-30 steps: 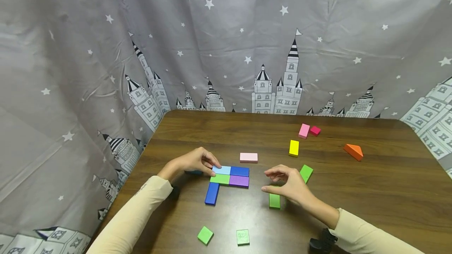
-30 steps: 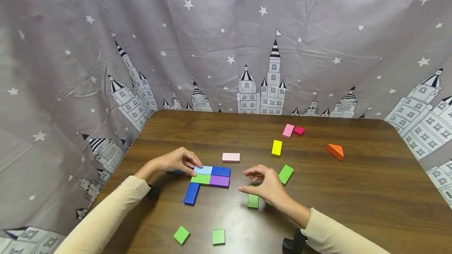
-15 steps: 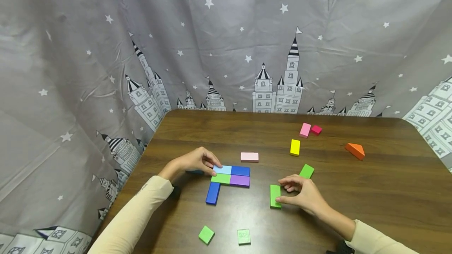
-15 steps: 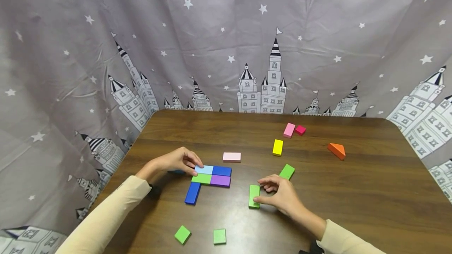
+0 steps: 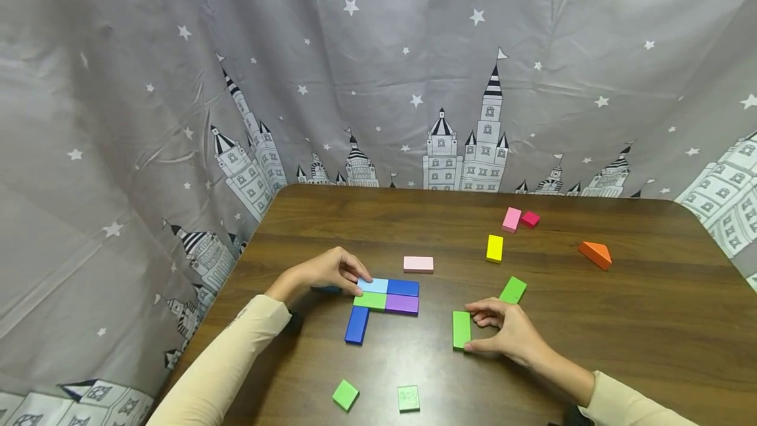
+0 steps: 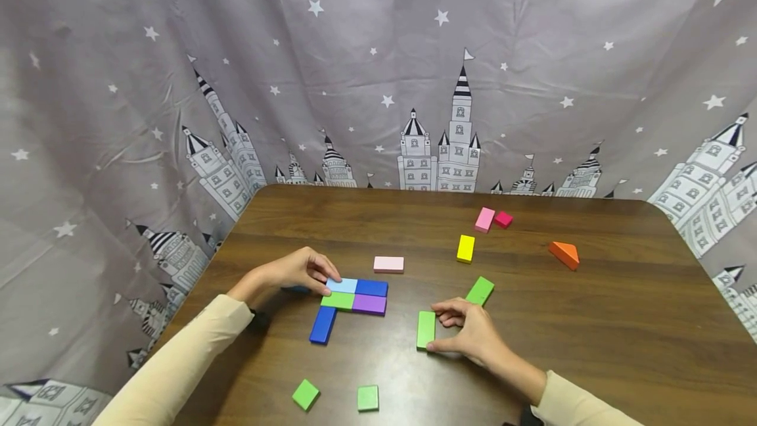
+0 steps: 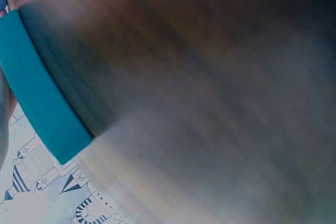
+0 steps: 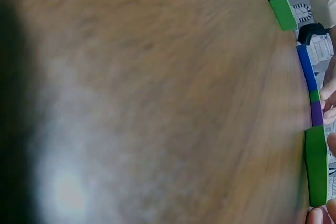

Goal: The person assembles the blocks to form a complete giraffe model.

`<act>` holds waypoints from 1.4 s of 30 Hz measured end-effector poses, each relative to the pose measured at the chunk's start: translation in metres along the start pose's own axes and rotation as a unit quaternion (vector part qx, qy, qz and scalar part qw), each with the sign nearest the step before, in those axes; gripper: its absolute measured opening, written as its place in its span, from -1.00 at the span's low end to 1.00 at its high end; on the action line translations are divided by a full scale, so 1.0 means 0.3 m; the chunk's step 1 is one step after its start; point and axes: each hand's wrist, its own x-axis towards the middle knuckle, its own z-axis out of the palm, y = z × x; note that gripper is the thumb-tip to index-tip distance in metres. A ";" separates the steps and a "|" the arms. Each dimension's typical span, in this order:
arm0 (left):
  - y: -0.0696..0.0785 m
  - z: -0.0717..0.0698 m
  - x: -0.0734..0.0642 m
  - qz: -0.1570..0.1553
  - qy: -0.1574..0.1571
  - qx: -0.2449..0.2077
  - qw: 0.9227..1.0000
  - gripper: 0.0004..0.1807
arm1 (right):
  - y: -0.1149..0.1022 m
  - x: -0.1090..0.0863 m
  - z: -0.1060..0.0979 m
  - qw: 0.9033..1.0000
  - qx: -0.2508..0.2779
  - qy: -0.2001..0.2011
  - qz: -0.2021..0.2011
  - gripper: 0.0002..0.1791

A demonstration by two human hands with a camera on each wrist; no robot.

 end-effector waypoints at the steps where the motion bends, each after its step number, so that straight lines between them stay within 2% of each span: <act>1: 0.000 0.001 0.000 0.000 0.000 0.000 1.000 -0.74 | 0.000 0.000 -0.002 1.000 0.000 -0.003 0.000 -0.35; 9: 0.005 0.000 -0.002 -0.002 0.001 0.001 1.000 -0.74 | -0.002 0.003 -0.010 1.000 -0.017 -0.022 -0.013 -0.29; 14: 0.014 0.001 -0.002 0.000 0.000 0.001 1.000 -0.74 | -0.010 0.004 -0.015 0.998 -0.048 -0.031 -0.025 -0.29; 19: 0.021 0.005 -0.001 -0.005 -0.002 0.002 1.000 -0.74 | -0.009 0.005 -0.014 0.997 -0.061 -0.030 -0.021 -0.32; 26: 0.025 0.004 -0.005 -0.008 0.001 0.003 1.000 -0.74 | -0.011 0.020 -0.003 0.999 -0.002 -0.046 0.016 -0.35; 33: 0.016 0.004 -0.002 -0.002 -0.001 0.003 1.000 -0.74 | -0.025 0.040 0.045 0.995 0.074 -0.066 0.017 -0.33; 42: 0.006 0.002 0.002 -0.001 0.001 -0.003 1.000 -0.74 | -0.046 0.071 0.111 0.994 0.077 -0.075 0.017 -0.32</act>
